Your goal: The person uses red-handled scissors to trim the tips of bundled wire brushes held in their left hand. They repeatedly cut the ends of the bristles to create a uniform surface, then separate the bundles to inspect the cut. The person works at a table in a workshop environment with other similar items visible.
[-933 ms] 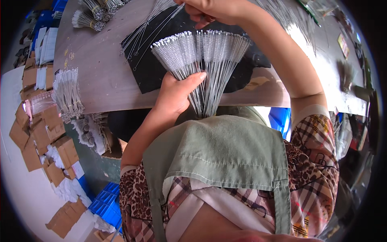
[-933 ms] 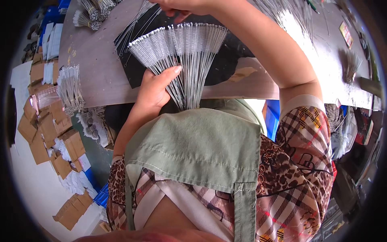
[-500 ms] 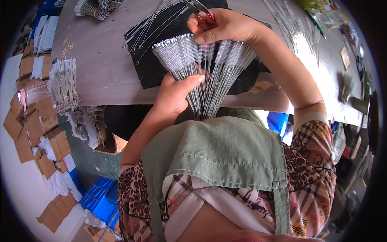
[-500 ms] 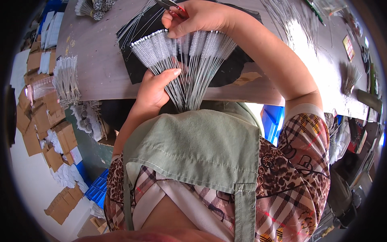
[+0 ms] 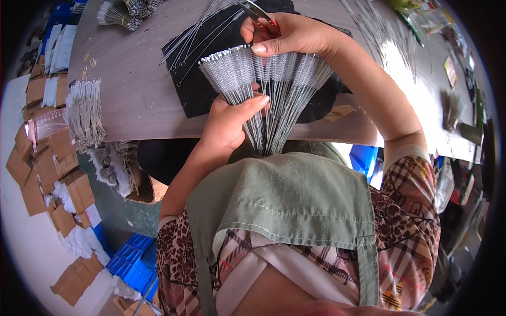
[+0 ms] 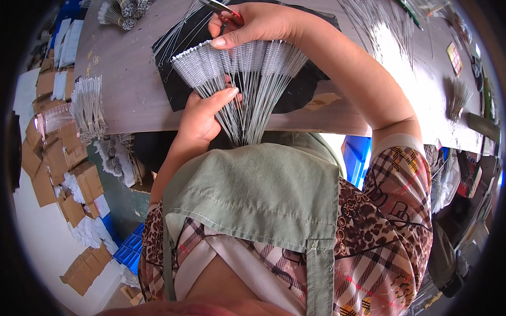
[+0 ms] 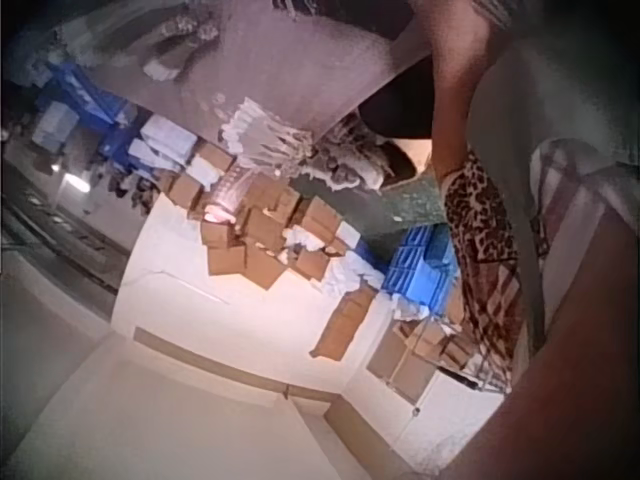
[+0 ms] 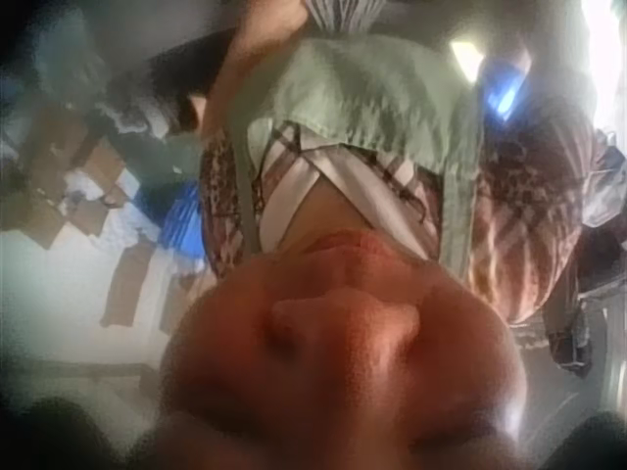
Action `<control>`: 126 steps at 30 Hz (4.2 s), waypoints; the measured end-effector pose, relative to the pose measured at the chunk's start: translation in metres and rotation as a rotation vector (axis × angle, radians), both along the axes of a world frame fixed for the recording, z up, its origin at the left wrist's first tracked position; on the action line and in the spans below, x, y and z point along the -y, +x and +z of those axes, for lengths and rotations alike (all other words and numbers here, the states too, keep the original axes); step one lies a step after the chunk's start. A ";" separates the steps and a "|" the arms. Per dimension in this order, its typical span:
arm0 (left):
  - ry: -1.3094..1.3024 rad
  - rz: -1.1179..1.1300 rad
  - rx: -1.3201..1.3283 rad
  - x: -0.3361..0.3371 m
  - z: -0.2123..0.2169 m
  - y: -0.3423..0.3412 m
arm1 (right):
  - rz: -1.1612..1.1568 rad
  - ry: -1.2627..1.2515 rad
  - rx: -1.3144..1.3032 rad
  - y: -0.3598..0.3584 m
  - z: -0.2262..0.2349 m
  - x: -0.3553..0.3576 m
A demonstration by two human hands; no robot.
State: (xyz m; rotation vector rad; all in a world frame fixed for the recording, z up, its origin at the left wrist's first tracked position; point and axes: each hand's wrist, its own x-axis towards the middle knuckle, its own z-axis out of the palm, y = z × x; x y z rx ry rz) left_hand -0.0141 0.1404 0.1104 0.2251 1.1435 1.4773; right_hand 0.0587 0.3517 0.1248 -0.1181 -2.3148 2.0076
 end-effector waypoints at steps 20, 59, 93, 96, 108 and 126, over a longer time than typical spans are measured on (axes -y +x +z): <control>-0.011 0.020 -0.028 0.004 0.005 0.002 | -0.094 0.003 0.034 0.008 0.011 0.010; 0.007 0.013 -0.055 0.002 0.004 0.003 | 0.004 -0.096 0.005 0.011 0.014 0.008; 0.110 -0.085 0.071 0.006 0.005 -0.008 | 0.123 -0.175 -0.027 0.008 0.000 -0.005; 0.068 -0.060 0.037 0.004 0.007 -0.006 | 0.032 -0.191 -0.014 0.008 0.015 0.007; 0.040 0.007 -0.047 0.004 0.002 -0.002 | 0.130 -0.124 -0.053 0.007 0.000 -0.005; 0.022 -0.051 0.023 0.006 0.006 -0.003 | -0.210 -0.234 0.025 -0.016 -0.013 -0.003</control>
